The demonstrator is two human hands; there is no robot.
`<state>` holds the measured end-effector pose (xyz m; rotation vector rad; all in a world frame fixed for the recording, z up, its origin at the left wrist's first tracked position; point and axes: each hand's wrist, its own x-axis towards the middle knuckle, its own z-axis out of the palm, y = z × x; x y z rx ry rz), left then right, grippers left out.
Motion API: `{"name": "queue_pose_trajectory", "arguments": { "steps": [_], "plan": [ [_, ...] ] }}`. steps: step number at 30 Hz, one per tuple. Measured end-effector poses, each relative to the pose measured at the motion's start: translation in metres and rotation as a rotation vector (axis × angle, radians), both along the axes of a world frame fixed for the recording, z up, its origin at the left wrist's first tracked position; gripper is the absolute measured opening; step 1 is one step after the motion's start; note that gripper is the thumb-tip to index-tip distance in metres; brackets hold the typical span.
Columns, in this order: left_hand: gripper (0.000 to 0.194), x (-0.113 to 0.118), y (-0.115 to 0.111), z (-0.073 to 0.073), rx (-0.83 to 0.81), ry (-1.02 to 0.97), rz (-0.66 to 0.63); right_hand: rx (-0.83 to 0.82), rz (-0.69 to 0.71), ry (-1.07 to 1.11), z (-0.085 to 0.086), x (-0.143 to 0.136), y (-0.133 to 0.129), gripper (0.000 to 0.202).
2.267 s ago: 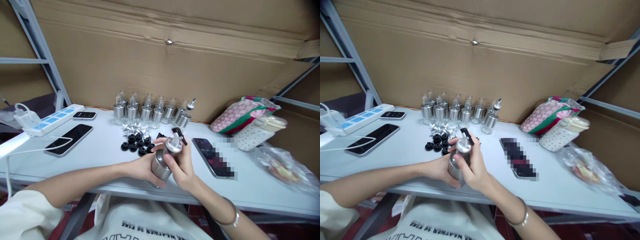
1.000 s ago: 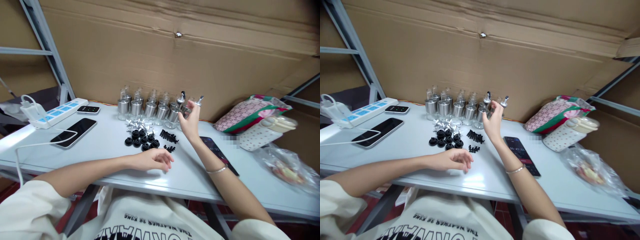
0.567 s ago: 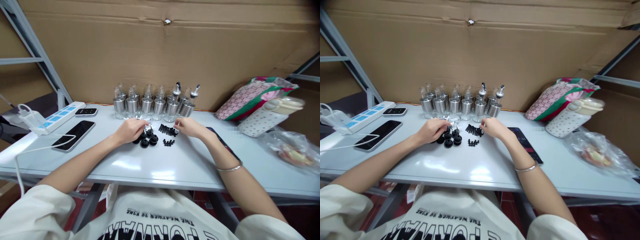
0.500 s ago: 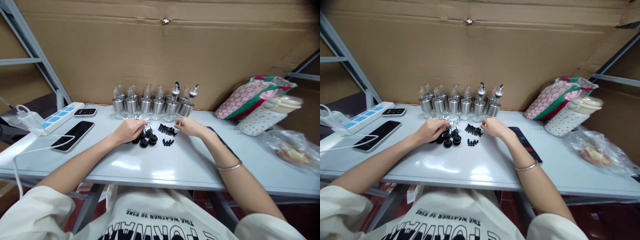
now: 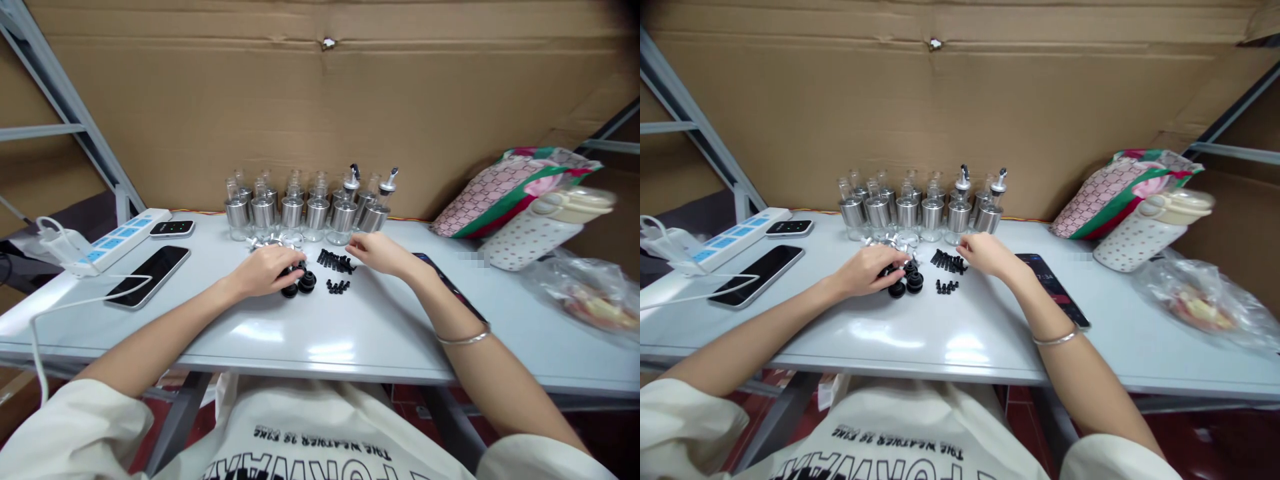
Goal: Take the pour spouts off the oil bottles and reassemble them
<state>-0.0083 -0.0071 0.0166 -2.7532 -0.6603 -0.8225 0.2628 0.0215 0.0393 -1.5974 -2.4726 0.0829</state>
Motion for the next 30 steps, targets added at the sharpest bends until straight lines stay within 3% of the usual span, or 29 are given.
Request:
{"name": "queue_pose_trajectory", "arguments": {
  "steps": [4, 7, 12, 23, 30],
  "plan": [
    [0.031, 0.011, -0.008, -0.003, -0.024, 0.114, -0.053, 0.03, 0.087, 0.09, -0.004, -0.007, 0.0, 0.019],
    [0.028, 0.015, -0.012, -0.003, -0.045, 0.192, -0.063, 0.137, 0.254, 0.144, -0.014, -0.015, 0.0, 0.022],
    [0.031, 0.014, -0.012, -0.003, -0.09, 0.166, -0.033, 0.204, 0.458, 0.098, -0.031, -0.032, 0.0, 0.025],
    [0.033, 0.011, -0.011, -0.002, -0.184, 0.077, -0.024, 0.164, 0.439, 0.015, -0.033, -0.041, -0.007, 0.031],
    [0.031, 0.012, -0.011, -0.002, -0.163, 0.061, -0.037, 0.192, 0.46, 0.036, -0.036, -0.041, -0.006, 0.028]
  ]
}}
